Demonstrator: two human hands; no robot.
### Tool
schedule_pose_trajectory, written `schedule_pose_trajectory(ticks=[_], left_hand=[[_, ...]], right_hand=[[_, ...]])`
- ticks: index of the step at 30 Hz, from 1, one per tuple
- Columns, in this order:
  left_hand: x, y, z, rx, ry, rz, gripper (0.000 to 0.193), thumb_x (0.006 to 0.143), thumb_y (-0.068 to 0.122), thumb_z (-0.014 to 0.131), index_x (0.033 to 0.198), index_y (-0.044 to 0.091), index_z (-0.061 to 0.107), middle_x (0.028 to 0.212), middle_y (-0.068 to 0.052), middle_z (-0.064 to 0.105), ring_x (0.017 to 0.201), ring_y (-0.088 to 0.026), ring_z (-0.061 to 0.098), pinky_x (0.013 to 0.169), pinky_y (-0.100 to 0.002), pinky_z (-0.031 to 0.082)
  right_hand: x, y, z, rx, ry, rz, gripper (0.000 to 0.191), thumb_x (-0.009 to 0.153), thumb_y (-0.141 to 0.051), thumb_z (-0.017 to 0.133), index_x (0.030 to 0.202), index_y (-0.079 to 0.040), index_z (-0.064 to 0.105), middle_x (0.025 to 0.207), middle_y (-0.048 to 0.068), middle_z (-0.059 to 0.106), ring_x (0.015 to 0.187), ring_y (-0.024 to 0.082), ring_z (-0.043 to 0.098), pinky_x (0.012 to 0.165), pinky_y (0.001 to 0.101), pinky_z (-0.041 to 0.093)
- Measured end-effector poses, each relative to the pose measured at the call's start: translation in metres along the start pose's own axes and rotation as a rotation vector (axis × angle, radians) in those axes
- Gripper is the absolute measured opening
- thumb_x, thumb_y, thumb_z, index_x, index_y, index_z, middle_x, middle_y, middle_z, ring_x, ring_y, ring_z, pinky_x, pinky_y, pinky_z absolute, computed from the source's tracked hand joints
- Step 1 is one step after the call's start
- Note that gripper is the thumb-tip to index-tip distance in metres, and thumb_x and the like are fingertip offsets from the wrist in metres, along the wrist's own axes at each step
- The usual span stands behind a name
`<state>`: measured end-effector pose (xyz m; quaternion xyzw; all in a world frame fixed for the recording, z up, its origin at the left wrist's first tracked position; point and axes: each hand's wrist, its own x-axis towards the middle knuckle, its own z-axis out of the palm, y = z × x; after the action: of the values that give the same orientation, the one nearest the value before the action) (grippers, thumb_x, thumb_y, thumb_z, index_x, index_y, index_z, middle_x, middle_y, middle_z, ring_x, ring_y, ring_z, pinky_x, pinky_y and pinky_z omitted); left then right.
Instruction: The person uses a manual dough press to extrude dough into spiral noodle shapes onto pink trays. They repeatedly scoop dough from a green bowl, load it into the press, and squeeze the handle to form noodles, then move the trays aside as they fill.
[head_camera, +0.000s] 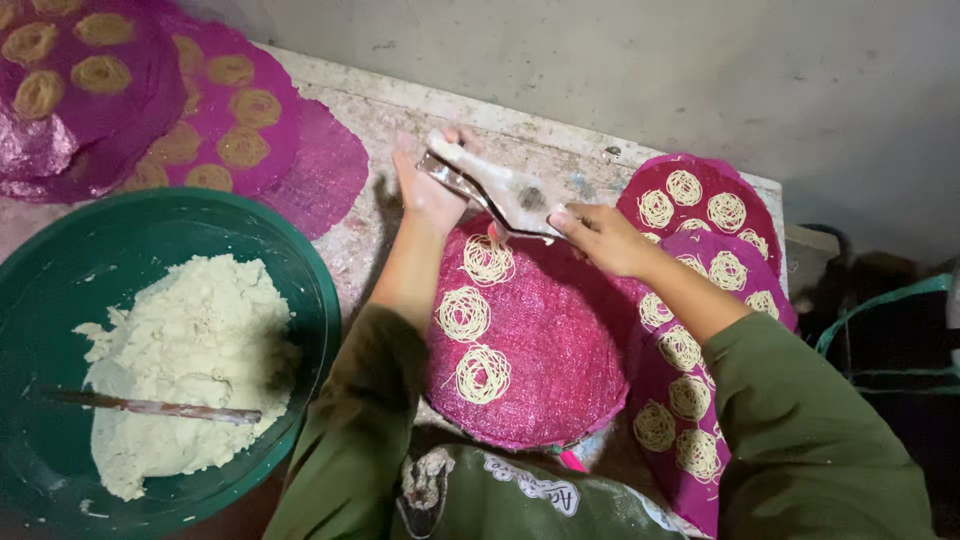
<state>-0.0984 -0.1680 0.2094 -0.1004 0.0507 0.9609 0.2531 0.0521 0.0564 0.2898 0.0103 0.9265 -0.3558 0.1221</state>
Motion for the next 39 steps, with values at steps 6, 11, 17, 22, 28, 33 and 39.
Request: schedule_pose_trajectory(ticks=[6, 11, 17, 22, 28, 33, 39], left_hand=[[-0.014, -0.01, -0.046, 1.058, 0.051, -0.457, 0.098, 0.093, 0.081, 0.005, 0.13, 0.008, 0.058, 0.096, -0.007, 0.071, 0.052, -0.007, 0.04, 0.039, -0.021, 0.022], [-0.022, -0.008, -0.087, 1.287, 0.09, -0.085, 0.079, 0.102, 0.064, 0.021, 0.155, 0.008, 0.036, 0.118, -0.022, 0.078, 0.051, -0.012, 0.037, 0.044, -0.023, 0.029], [-0.041, -0.009, -0.077, 1.869, -0.022, 0.464, 0.041, 0.108, 0.039, 0.049, 0.128, 0.013, 0.074, 0.143, -0.007, 0.071, 0.099, -0.013, 0.072, 0.098, -0.036, 0.053], [-0.007, -0.051, -0.015, 0.263, -0.294, 0.024, 0.034, 0.096, 0.041, 0.059, 0.112, 0.013, 0.066, 0.101, -0.002, 0.065, 0.097, -0.018, 0.065, 0.101, -0.043, 0.047], [0.038, -0.087, 0.007, -0.043, -0.34, -0.041, 0.045, 0.102, 0.053, 0.053, 0.076, 0.016, 0.051, 0.064, 0.004, 0.045, 0.062, -0.014, 0.045, 0.074, -0.035, 0.044], [0.054, -0.081, -0.006, -0.025, -0.337, -0.045, 0.05, 0.102, 0.054, 0.047, 0.068, 0.017, 0.043, 0.06, 0.004, 0.038, 0.055, -0.013, 0.037, 0.064, -0.032, 0.038], [0.048, -0.103, -0.006, 0.018, -0.122, 0.048, 0.04, 0.094, 0.044, 0.043, 0.064, 0.019, 0.039, 0.057, 0.004, 0.036, 0.052, -0.014, 0.035, 0.06, -0.035, 0.036]], right_hand=[[0.002, 0.017, 0.006, 0.156, 0.022, 0.036, 0.046, 0.102, -0.05, 0.049, 0.1, -0.007, 0.066, 0.061, 0.001, 0.059, 0.054, 0.011, 0.058, 0.052, 0.0293, 0.048], [0.002, 0.029, 0.014, 0.182, 0.15, 0.049, 0.049, 0.102, -0.051, 0.051, 0.095, -0.005, 0.064, 0.064, 0.002, 0.059, 0.054, 0.012, 0.056, 0.051, 0.0302, 0.047], [-0.019, 0.054, 0.001, 0.154, 0.13, 0.004, 0.06, 0.105, -0.058, 0.04, 0.09, -0.005, 0.063, 0.066, 0.001, 0.059, 0.059, 0.012, 0.058, 0.057, 0.0304, 0.049], [-0.038, 0.061, -0.012, 0.357, -0.266, 0.156, 0.069, 0.099, -0.065, 0.032, 0.09, -0.006, 0.067, 0.065, 0.003, 0.064, 0.056, 0.014, 0.061, 0.057, 0.0319, 0.053], [-0.038, 0.067, -0.024, 0.009, 0.029, 0.344, 0.067, 0.102, -0.061, 0.037, 0.098, -0.003, 0.07, 0.066, 0.01, 0.061, 0.057, 0.021, 0.06, 0.059, 0.0408, 0.052], [-0.033, 0.07, -0.002, -0.038, 0.264, -0.158, 0.069, 0.112, -0.056, 0.041, 0.116, 0.007, 0.069, 0.087, 0.009, 0.069, 0.08, 0.02, 0.068, 0.075, 0.0426, 0.054], [-0.04, 0.058, -0.036, -0.115, 0.033, 0.318, 0.07, 0.104, -0.058, 0.038, 0.103, 0.002, 0.074, 0.068, 0.017, 0.067, 0.062, 0.024, 0.068, 0.065, 0.0444, 0.057]])
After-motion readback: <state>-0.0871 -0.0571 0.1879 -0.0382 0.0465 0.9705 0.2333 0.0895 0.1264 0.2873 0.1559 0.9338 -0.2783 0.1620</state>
